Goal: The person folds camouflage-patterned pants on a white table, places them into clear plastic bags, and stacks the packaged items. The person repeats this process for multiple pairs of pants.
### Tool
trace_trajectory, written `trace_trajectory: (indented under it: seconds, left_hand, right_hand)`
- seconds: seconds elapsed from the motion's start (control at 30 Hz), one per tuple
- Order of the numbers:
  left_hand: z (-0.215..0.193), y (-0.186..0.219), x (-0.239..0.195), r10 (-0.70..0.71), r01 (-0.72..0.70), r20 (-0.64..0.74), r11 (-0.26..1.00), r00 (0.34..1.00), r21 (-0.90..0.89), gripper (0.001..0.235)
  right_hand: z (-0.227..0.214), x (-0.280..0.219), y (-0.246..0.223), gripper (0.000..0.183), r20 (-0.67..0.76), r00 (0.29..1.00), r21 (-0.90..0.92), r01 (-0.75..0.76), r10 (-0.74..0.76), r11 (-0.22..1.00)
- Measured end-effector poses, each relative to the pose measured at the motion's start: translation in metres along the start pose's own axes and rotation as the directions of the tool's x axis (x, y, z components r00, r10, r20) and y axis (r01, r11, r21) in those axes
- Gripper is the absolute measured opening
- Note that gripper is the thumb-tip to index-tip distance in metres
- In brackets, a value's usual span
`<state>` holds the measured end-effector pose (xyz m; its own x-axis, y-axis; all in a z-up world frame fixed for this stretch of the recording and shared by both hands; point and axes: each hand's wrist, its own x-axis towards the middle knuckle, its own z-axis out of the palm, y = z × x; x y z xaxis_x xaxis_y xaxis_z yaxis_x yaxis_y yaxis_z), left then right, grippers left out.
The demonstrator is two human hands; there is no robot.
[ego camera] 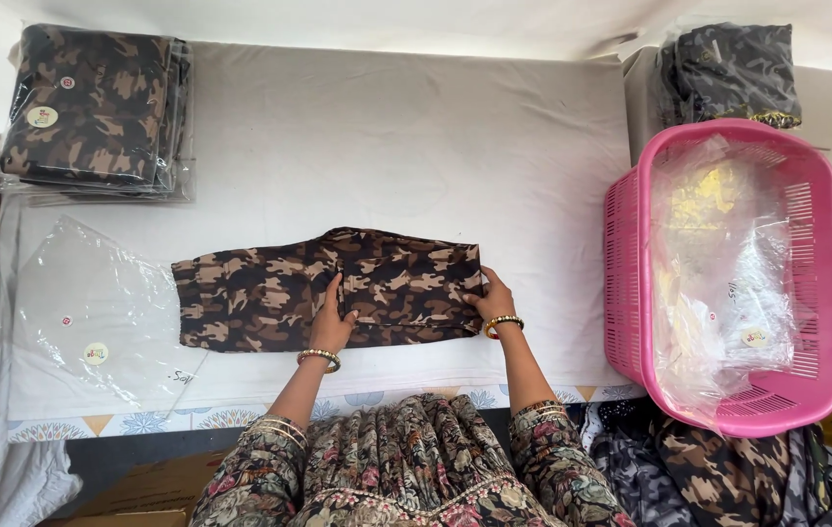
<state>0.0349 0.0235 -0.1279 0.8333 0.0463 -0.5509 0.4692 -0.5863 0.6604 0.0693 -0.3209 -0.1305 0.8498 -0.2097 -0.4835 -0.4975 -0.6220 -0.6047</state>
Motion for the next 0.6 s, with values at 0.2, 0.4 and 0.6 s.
trace_trajectory:
  seconds: [0.2, 0.4, 0.6]
  left_hand:
    - [0.004, 0.007, -0.009, 0.019, -0.015, -0.074, 0.999, 0.997, 0.044, 0.079]
    - [0.01, 0.009, -0.016, 0.528, -0.236, -0.456, 0.798, 0.717, 0.554, 0.05]
    - [0.007, 0.006, 0.003, 0.158, -0.182, -0.098, 0.929, 0.983, -0.323, 0.028]
  right_hand:
    - [0.015, -0.005, 0.022, 0.055, -0.158, 0.985, 0.095, -0.054, 0.069, 0.994]
    - [0.01, -0.019, 0.0, 0.066, -0.008, 0.985, 0.177, -0.169, 0.173, 0.97]
    - [0.048, -0.038, -0.054, 0.052, 0.077, 0.997, 0.492, -0.013, -0.029, 0.87]
